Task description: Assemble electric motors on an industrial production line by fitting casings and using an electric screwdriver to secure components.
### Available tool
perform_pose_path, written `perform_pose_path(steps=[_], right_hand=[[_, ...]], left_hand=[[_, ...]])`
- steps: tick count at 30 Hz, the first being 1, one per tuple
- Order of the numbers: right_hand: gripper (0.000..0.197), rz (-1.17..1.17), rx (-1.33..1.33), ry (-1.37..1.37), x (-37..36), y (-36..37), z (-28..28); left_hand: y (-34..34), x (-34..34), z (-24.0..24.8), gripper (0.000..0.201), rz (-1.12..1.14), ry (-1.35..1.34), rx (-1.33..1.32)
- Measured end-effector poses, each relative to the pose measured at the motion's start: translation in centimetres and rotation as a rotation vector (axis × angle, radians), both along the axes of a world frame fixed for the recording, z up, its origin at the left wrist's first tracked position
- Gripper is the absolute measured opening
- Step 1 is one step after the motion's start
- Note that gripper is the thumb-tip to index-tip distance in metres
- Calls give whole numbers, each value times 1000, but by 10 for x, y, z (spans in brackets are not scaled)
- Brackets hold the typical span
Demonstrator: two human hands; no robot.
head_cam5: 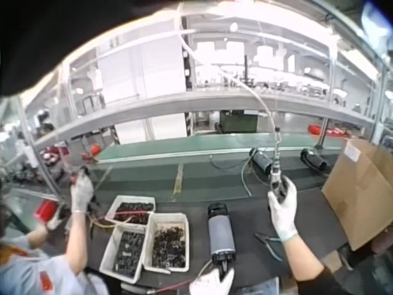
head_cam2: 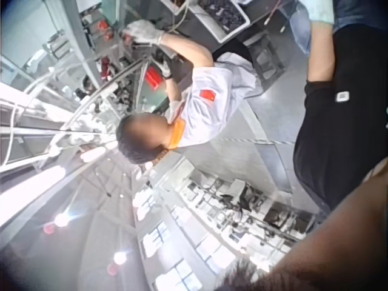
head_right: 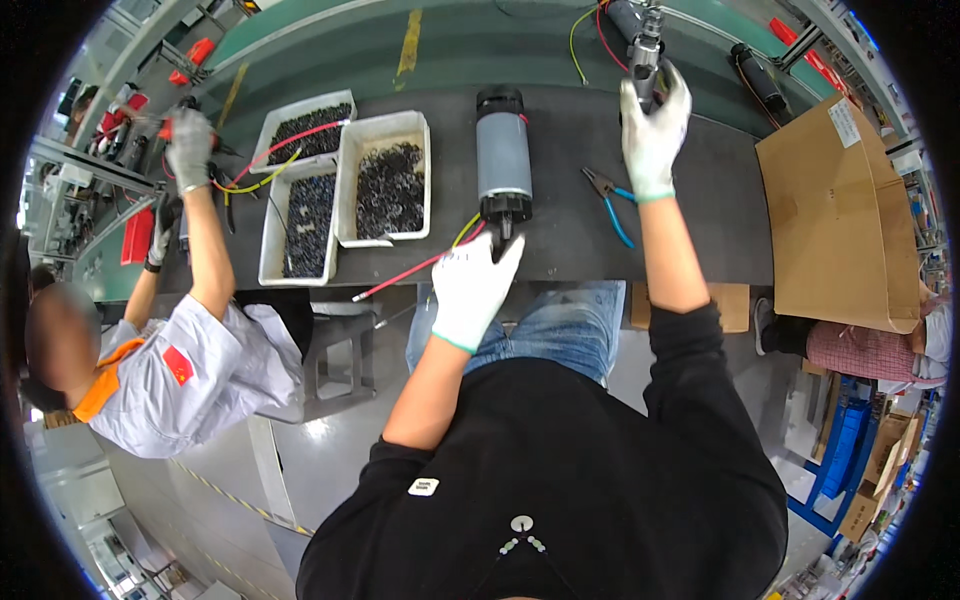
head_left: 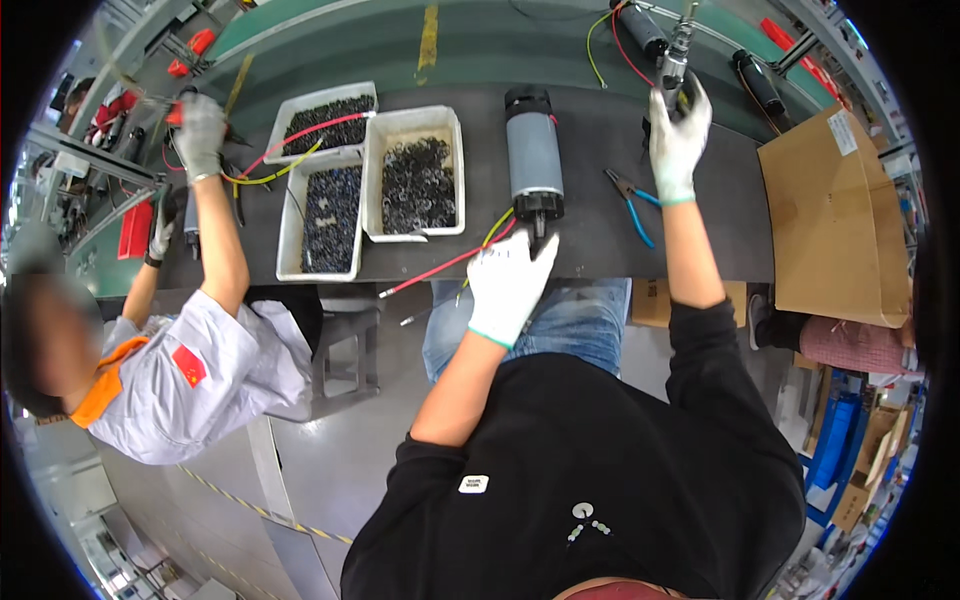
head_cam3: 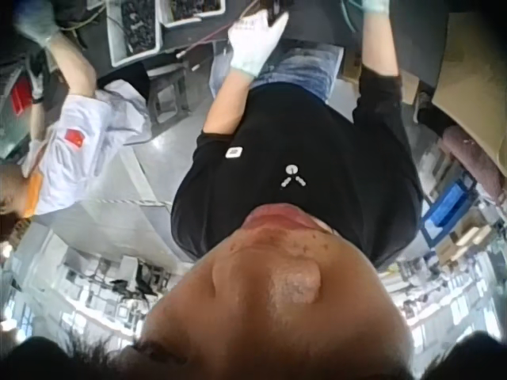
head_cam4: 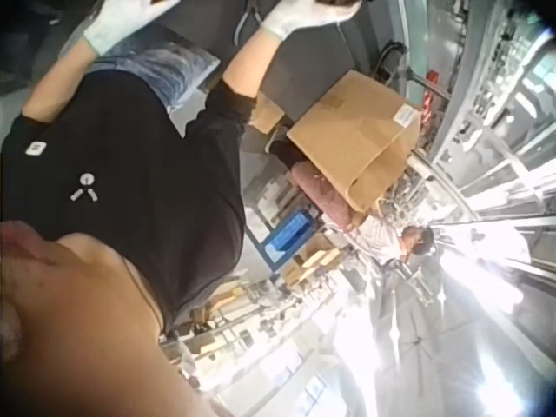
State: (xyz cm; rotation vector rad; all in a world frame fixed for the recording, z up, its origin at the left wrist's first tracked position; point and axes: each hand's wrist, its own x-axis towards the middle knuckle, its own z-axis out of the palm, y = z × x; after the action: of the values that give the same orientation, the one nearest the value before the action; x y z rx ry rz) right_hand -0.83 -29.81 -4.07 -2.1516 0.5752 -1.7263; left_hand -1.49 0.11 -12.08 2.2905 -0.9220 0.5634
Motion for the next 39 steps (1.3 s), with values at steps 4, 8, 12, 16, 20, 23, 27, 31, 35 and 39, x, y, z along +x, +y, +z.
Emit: perform_pose_path(steps=[4,8,12,16,20,23,27,31,35,39], right_hand=[[52,336,-55,353,-21,80,-15],[61,285,85,751,23,78,-96],[73,180,180,949,56,88,-113],[96,504,675,628,50,90,-115],[109,765,800,366,26,127,-52],[111,796,764,338,46,119,-29],[111,670,663,442,131,118,9],[108,340,482,662,280,90,22],[103,78,490,930,383,59,15],[88,70,456,1100,414,60,-23]], left_hand=[[8,17,64,31,-142,471,-274],[-59,65,38,55,-157,-2,-411],[-76,108,-8,70,-244,695,-422],[-80,91,-6,72,-421,748,-662],[-69,85,0,75,-476,767,-782],[-55,77,2,77,-527,789,-816],[-37,43,10,75,-244,383,-655],[-4,4,29,86,-417,344,-632],[25,2,33,84,-654,367,-366],[53,6,25,80,-696,422,-246]])
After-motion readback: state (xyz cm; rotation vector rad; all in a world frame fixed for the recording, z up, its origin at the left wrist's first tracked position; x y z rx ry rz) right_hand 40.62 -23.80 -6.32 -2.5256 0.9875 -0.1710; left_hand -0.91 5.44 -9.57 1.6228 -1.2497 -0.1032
